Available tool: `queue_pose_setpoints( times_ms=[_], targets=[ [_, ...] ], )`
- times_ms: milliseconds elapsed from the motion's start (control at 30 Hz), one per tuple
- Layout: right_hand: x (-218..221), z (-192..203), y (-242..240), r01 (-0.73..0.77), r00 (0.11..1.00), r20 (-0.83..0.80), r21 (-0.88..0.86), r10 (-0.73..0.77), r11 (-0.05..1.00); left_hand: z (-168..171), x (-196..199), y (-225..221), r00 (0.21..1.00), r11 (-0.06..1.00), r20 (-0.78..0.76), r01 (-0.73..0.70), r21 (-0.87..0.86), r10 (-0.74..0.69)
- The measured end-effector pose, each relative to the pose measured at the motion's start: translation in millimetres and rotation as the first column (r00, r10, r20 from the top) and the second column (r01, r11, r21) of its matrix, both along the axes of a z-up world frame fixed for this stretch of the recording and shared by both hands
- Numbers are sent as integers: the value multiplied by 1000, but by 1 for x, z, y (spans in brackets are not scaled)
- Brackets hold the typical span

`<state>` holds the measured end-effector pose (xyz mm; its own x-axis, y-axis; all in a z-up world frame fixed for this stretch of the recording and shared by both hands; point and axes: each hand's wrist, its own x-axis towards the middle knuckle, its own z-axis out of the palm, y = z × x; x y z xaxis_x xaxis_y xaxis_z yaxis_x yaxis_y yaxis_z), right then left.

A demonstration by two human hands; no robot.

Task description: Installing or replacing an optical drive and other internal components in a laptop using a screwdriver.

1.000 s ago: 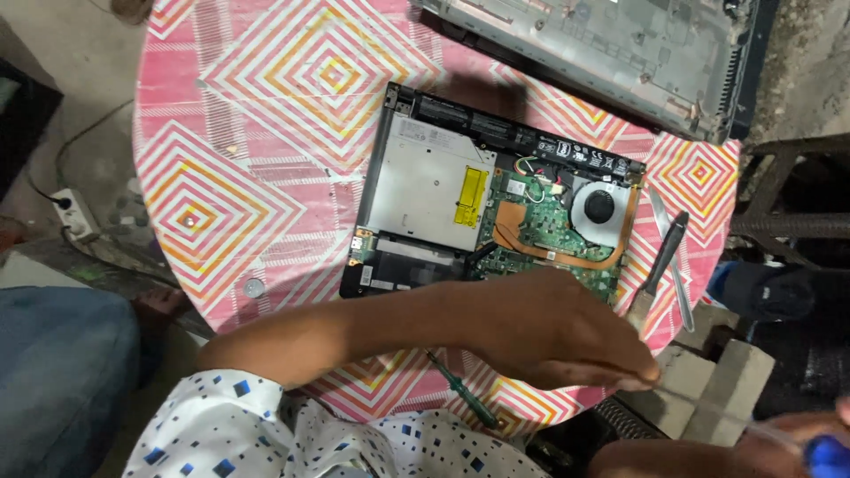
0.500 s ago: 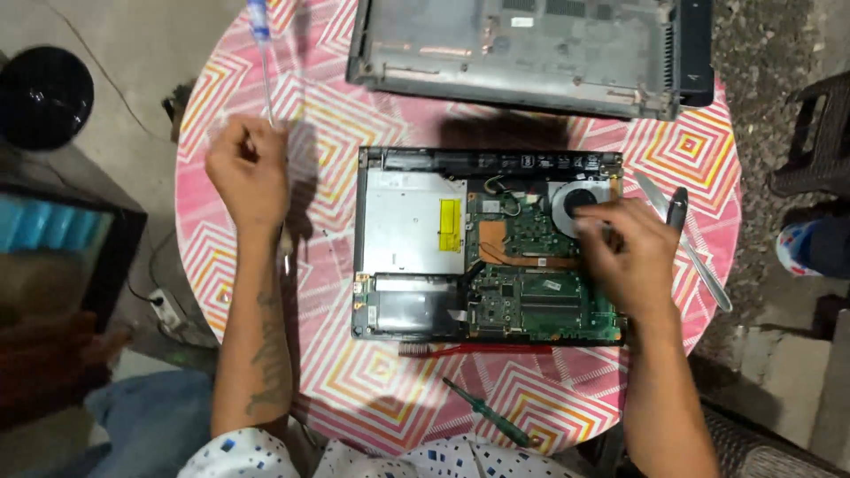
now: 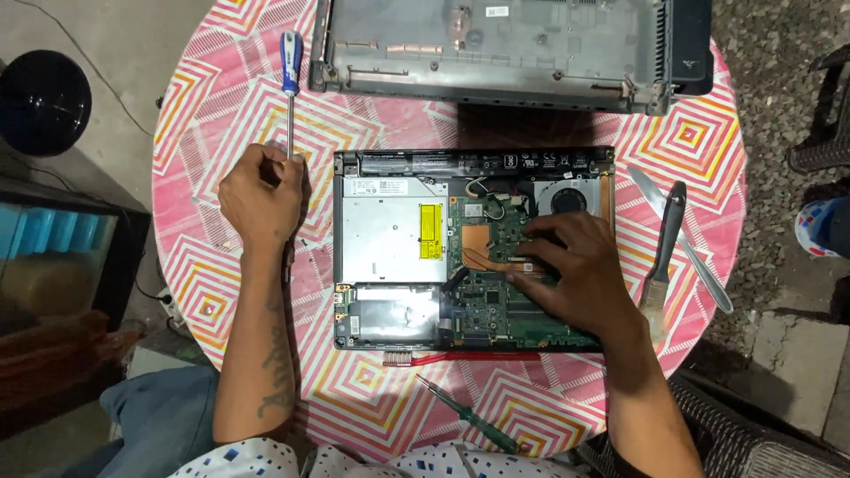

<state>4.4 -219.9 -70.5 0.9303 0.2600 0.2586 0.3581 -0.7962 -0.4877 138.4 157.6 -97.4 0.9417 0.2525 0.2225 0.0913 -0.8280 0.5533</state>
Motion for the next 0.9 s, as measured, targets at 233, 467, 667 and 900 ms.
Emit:
queue_pose_setpoints(
  times_ms=[233, 467, 667, 900],
  targets=[
    [0, -6, -2, -37, 999, -26, -11, 36, 999, 2, -2, -1, 1000, 1000, 4, 20, -9, -20],
    [-2, -11, 4, -28, 999, 33, -59, 30, 998, 5, -4, -2, 994, 997, 75, 76, -25, -74],
    [-7, -8, 34, -120, 986, 105, -92, 130, 988, 2, -3, 1, 996, 997, 34, 81, -4, -81],
    [-8, -11, 44, -251, 955, 109, -201, 276, 947, 4, -4, -3, 983, 991, 126, 137, -5, -135]
  ],
)
